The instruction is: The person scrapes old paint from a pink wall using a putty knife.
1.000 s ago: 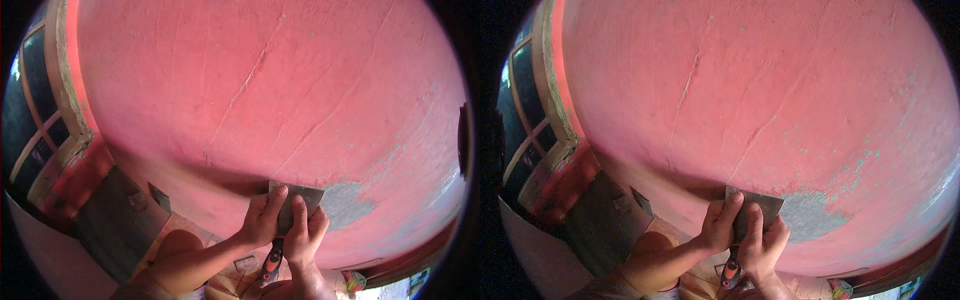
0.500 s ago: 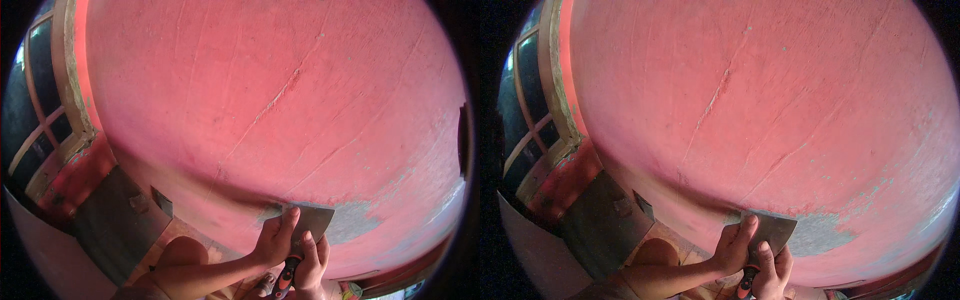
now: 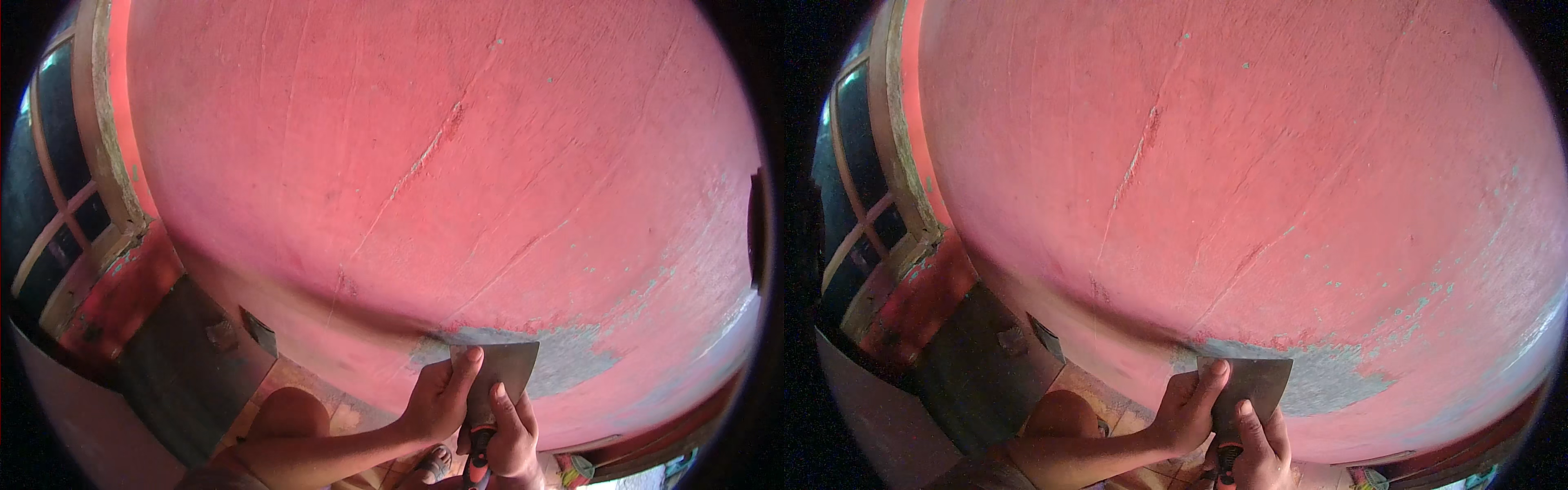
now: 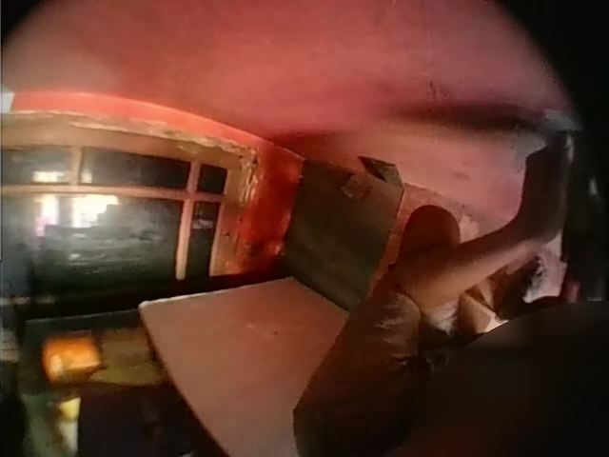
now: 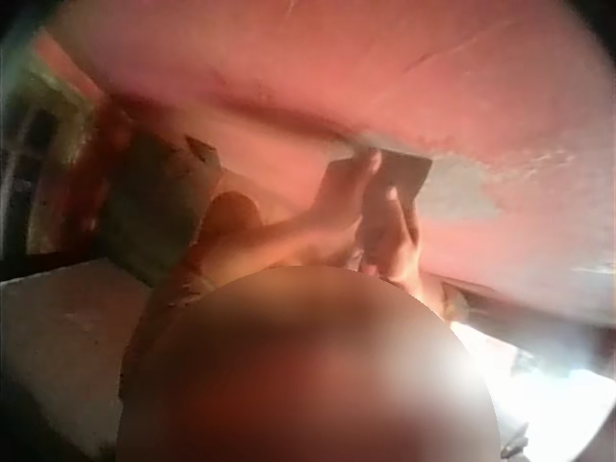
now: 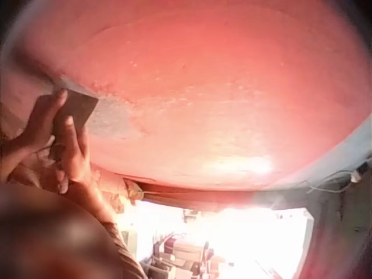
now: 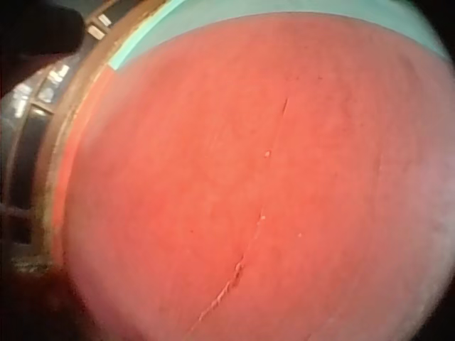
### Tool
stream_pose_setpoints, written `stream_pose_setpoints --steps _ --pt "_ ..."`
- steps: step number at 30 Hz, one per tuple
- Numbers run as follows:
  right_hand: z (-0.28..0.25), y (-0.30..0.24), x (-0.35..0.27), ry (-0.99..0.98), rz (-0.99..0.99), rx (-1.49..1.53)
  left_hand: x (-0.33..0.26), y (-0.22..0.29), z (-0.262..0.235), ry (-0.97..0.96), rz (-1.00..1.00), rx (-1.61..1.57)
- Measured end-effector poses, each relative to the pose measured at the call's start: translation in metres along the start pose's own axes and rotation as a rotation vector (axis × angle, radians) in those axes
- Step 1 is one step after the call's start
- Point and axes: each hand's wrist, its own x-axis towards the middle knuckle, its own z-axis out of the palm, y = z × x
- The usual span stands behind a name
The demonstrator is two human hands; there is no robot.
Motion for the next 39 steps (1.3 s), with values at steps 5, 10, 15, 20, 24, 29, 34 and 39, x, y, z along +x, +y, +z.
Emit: stream_pose_setpoints --steps 5,10,15,20,24,29,34,39 --pt "0.004 -0.005 0.001 -0.003 -0.062 -0.005 0.0 0.009 0.005 -0.012 -0.014 -0.076" --pt "0.012 -0.005 0.004 0.018 -0.184 -0.067 -0.002 0.023 -0.003 -0.12 -0.223 -0.082" --pt "0.009 0.006 0.008 0.092 -0.2 -0.087 -0.008 0.021 0.004 -0.081 -0.179 -0.193" --pt "0.018 0.004 0.008 0.137 -0.272 -0.139 -0.007 0.011 0.005 -0.047 -0.114 -0.249" --pt "0.025 0.005 0.009 0.166 -0.363 -0.139 -0.001 0.006 -0.002 -0.132 -0.203 -0.197" --pt "0.025 -0.005 0.003 0.069 -0.256 -0.12 0.003 0.013 0.001 -0.111 -0.278 -0.293" --pt "0.011 -0.003 0.005 -0.044 -0.158 -0.062 0.007 0.023 -0.012 -0.231 -0.299 0.04" --pt "0.013 0.005 0.001 -0.036 -0.098 0.097 0.006 0.003 -0.002 -0.067 -0.068 -0.165"
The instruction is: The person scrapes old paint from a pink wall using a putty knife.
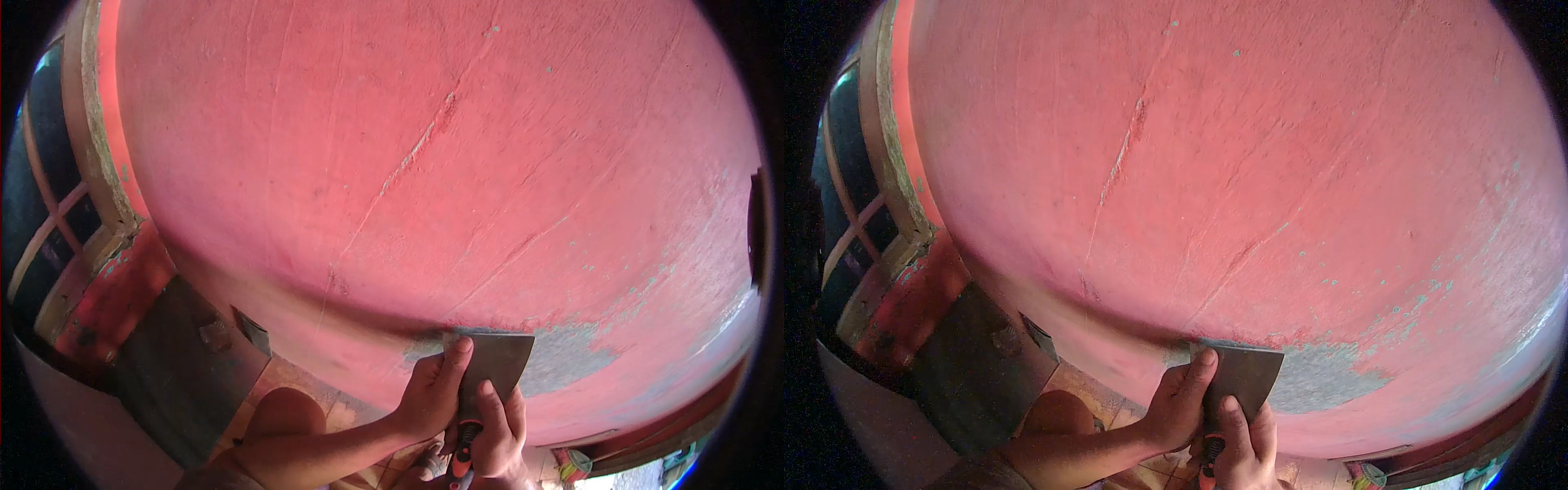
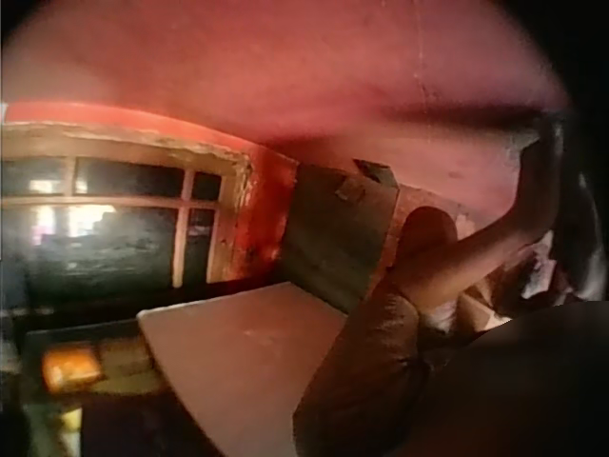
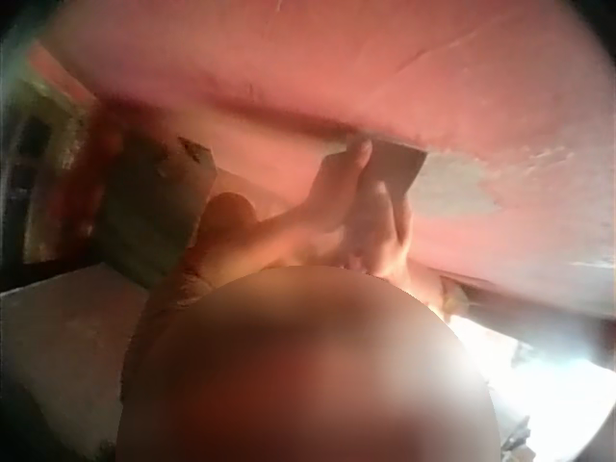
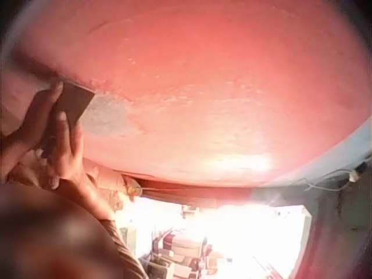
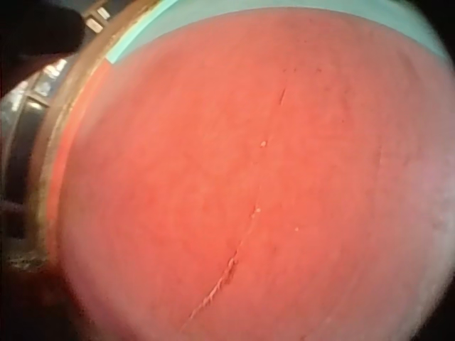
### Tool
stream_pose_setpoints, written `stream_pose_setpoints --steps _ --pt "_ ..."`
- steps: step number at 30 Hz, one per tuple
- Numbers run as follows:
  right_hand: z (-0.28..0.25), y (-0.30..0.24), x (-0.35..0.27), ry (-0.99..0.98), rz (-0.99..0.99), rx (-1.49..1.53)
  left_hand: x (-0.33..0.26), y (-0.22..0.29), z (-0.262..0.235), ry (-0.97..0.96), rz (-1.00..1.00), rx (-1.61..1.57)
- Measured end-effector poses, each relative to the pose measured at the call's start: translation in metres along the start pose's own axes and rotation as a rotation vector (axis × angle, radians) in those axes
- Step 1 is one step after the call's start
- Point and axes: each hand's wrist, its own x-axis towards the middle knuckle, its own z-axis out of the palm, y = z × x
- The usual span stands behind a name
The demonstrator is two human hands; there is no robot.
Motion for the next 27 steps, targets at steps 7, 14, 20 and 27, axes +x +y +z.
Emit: stream_pose_setpoints --steps 7,14,20,27 --pt "0.01 -0.005 0.002 0.137 -0.024 -0.126 0.001 0.02 0.001 -0.038 -0.104 0.122" --pt "0.006 -0.009 0.0 0.123 -0.029 -0.13 0.005 0.005 0.009 0.039 -0.04 0.008" --pt "0.005 0.002 0.0 0.154 -0.164 -0.221 0.002 0.0 0.004 0.036 0.007 0.102" --pt "0.009 -0.005 0.002 0.126 -0.022 -0.159 -0.002 0.013 0.007 0.053 -0.038 0.037"
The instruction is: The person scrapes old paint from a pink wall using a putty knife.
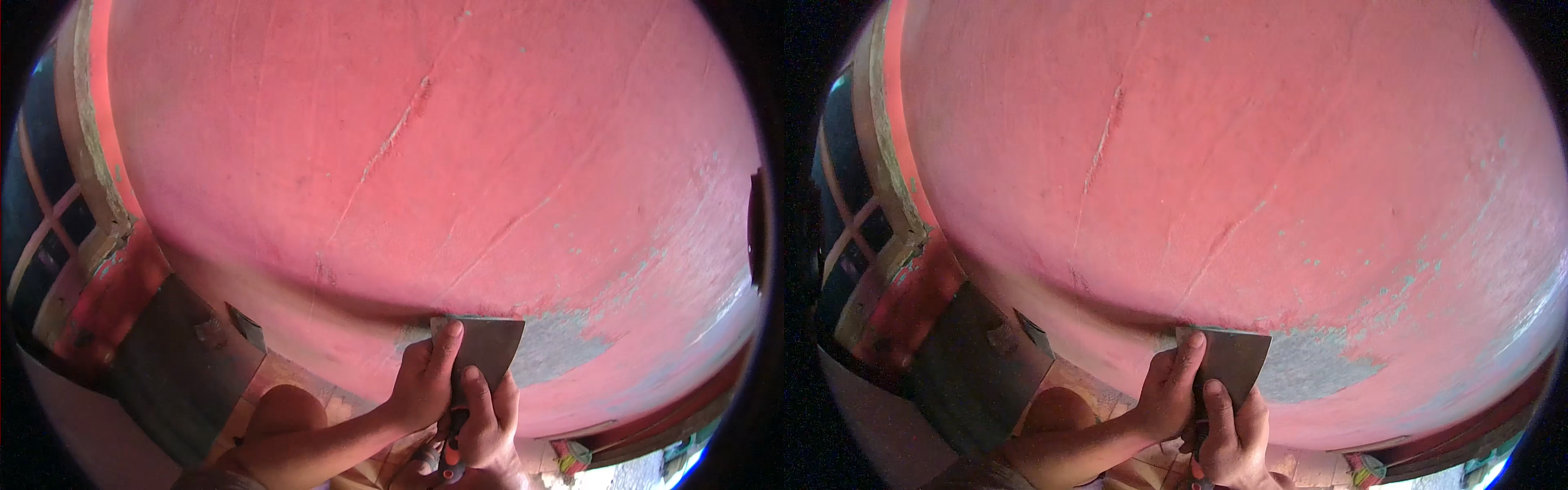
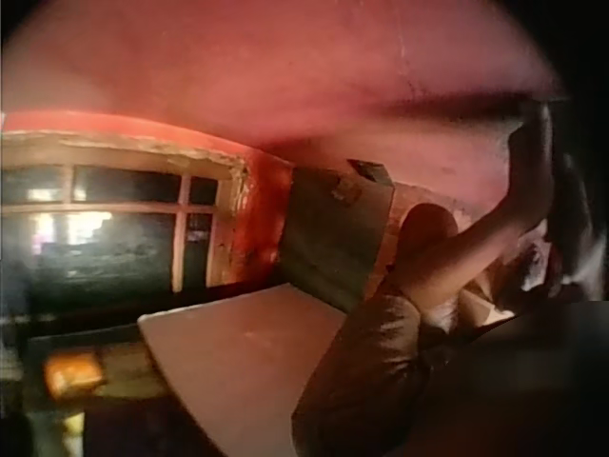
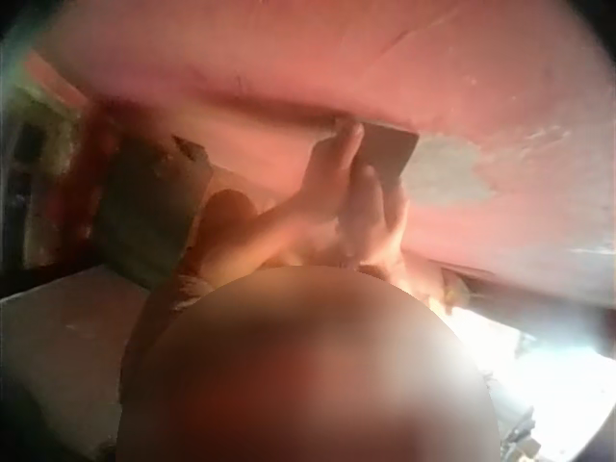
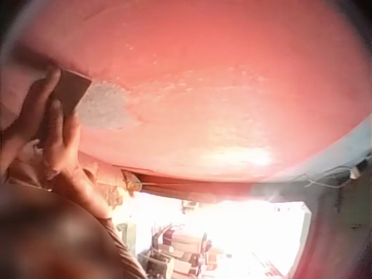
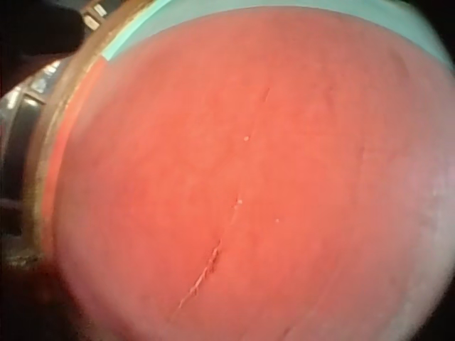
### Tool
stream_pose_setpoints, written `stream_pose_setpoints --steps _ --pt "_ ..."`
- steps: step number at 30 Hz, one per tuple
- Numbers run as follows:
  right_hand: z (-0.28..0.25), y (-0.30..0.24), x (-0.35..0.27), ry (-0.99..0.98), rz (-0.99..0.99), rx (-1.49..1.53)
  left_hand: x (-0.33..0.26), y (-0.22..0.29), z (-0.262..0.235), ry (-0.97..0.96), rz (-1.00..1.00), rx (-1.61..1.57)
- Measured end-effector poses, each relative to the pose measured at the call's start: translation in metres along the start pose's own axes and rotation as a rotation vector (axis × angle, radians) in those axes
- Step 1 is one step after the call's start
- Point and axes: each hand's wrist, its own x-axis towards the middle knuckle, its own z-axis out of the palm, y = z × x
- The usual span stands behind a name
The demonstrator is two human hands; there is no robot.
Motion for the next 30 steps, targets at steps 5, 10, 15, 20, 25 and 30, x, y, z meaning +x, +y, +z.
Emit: stream_pose_setpoints --steps 5,10,15,20,25,30 --pt "-0.002 0.011 0.005 0.015 -0.144 -0.074 0.008 -0.01 -0.002 0.011 0.117 0.068" --pt "0.0 0.0 0.0 -0.026 -0.007 -0.012 0.006 -0.005 -0.004 -0.021 0.081 0.019" --pt "0.006 0.0 -0.001 -0.014 -0.069 0.006 0.006 -0.001 -0.003 0.038 0.101 0.127" --pt "0.02 -0.004 0.006 -0.013 -0.127 -0.058 0.008 0.01 -0.012 0.011 0.145 0.028" --pt "0.009 0.009 0.001 0.029 -0.098 0.029 0.009 -0.004 -0.011 -0.1 0.091 0.162" --pt "0.015 0.009 0.009 -0.028 -0.112 -0.044 0.006 0.022 -0.015 0.002 0.194 0.089"
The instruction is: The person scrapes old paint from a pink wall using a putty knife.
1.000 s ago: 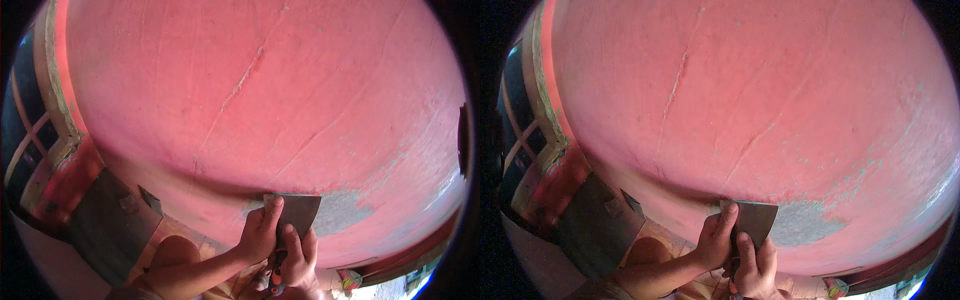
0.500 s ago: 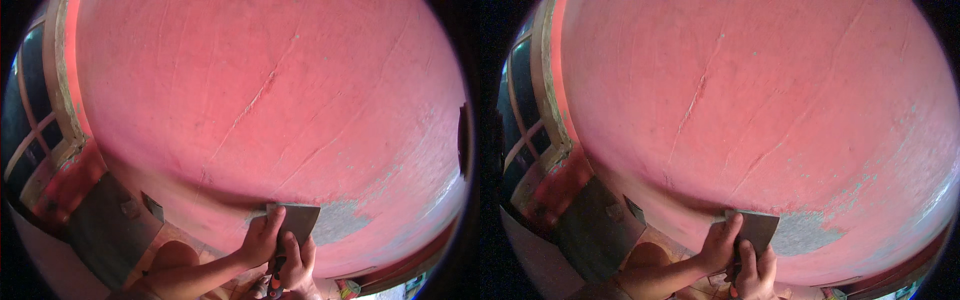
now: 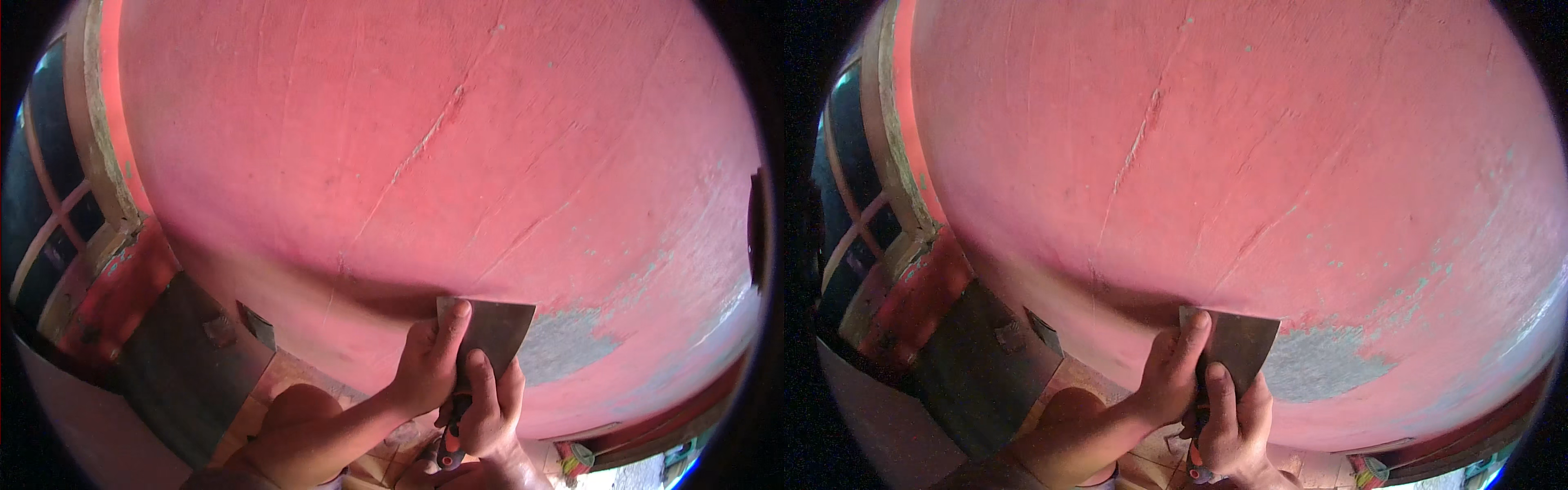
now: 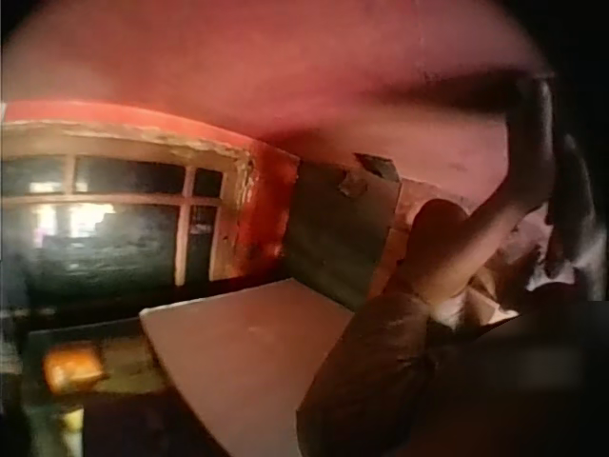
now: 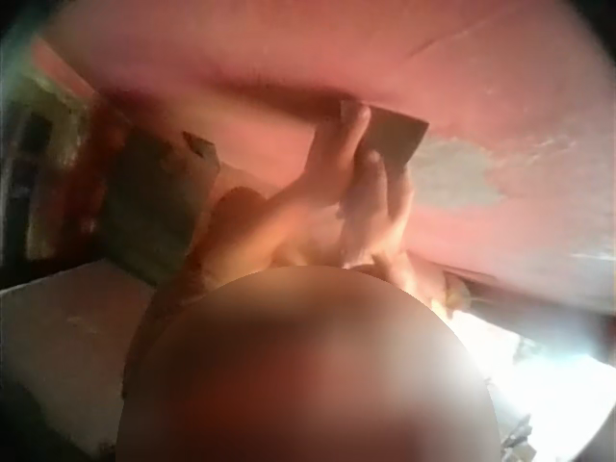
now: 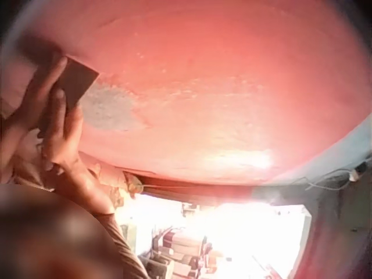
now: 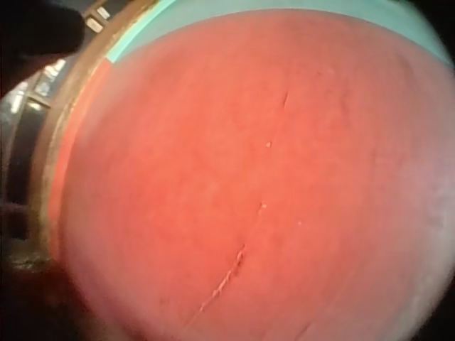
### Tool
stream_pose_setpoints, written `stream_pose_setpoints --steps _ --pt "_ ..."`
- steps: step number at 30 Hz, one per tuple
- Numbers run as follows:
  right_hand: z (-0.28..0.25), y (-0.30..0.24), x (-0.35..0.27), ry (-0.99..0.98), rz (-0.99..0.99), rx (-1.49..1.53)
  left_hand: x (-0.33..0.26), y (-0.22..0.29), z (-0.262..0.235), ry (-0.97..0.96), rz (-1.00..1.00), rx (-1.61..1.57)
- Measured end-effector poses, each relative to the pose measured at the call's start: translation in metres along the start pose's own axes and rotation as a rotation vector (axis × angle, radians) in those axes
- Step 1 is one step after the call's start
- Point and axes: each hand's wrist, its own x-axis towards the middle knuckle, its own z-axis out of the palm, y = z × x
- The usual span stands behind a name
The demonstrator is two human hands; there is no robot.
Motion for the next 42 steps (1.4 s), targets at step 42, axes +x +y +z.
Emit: stream_pose_setpoints --steps 42 --pt "-0.013 0.02 0.001 -0.003 -0.065 0.01 0.005 -0.011 0.003 -0.027 0.1 0.068"
